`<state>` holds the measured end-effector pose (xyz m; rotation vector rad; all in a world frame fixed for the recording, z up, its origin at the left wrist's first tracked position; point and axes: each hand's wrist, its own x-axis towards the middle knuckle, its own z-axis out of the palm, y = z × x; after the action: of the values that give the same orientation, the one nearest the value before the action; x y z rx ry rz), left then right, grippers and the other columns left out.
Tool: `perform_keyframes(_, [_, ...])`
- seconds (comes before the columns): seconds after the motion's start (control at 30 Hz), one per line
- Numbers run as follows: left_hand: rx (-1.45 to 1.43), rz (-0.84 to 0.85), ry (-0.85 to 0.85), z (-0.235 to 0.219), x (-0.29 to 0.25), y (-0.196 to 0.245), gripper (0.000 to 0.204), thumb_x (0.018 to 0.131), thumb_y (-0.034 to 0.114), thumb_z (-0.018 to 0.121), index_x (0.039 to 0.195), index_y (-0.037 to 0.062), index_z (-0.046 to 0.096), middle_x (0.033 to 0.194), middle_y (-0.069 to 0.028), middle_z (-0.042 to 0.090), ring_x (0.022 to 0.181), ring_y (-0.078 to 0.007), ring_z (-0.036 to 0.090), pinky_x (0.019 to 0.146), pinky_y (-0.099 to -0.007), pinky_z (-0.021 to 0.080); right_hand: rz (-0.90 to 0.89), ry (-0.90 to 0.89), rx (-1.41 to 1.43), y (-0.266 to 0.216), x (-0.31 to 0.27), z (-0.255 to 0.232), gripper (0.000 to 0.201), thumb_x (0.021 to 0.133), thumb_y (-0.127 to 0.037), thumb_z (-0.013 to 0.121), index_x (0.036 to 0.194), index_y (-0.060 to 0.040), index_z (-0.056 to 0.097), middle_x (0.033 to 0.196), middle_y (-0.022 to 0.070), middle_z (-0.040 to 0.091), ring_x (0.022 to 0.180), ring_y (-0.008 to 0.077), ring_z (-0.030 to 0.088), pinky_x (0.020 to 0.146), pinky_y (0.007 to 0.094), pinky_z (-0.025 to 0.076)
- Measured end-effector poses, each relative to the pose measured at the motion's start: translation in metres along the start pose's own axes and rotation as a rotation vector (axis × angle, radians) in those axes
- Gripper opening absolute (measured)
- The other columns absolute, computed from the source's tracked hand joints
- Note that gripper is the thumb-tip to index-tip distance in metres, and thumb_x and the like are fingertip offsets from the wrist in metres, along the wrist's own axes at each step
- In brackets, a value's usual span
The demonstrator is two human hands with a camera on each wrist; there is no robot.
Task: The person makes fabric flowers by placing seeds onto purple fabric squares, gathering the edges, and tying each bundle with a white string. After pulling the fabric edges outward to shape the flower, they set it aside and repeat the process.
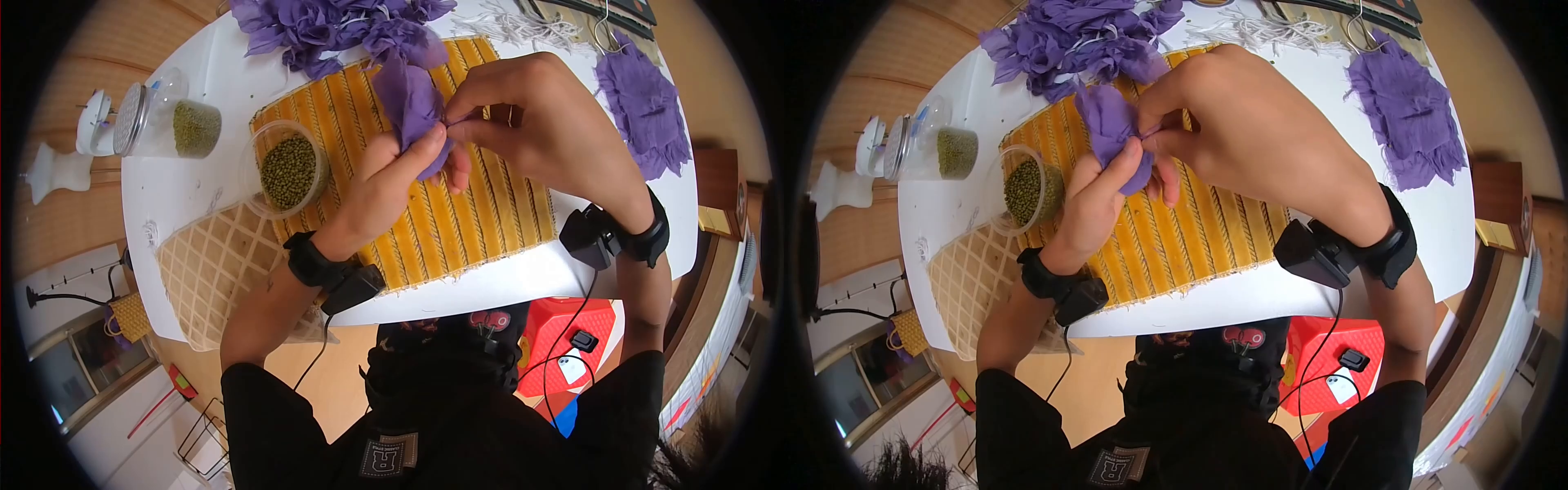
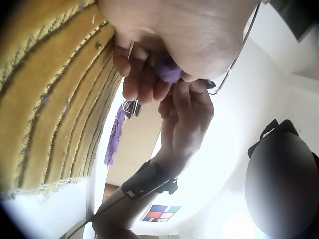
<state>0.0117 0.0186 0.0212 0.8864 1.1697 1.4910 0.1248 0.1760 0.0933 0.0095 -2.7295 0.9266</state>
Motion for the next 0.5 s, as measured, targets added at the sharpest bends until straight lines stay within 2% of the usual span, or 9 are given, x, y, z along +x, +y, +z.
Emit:
perform_keyframes(0.23, [0.044,-0.004,0.013,0.0002,0.0003,0.0024,0.025,0.099,0.018,0.049,0.089,-0.0016,0.062,0.079,-0.0066,0.063,0.072,-0.0114,0.059,0.069,-0.0261,0.046,0.006,0.000,-0.050,-0.0008,0.0001,-0.0023,0.004,0.079,-0.002,0.068,0.083,-0.0007,0.068,0.078,0.0081,0.066,0.064,0.0216,0.061,0.058,0.0301,0.047])
perform_keyframes(0.3, [0.017,0.028,0.023,-0.0001,0.0007,0.0002,0.019,0.097,0.013,0.052,0.089,-0.0025,0.061,0.078,-0.0064,0.063,0.072,-0.0114,0.060,0.067,-0.0259,0.048,0.076,-0.001,-0.020,-0.0026,0.0014,-0.0025,0.012,0.073,-0.001,0.066,0.083,-0.0012,0.071,0.078,0.0159,0.067,0.072,0.0325,0.064,0.068,0.0369,0.051])
perform_keyframes(0.5, [0.036,0.059,0.047,0.0017,0.0014,-0.0010,0.017,0.096,0.012,0.054,0.091,-0.0022,0.060,0.078,-0.0065,0.063,0.069,-0.0120,0.060,0.066,-0.0260,0.048,0.076,-0.001,-0.033,-0.0044,0.0020,-0.0030,0.012,0.073,-0.001,0.064,0.083,-0.0010,0.071,0.079,0.0158,0.067,0.072,0.0326,0.064,0.068,0.0378,0.051])
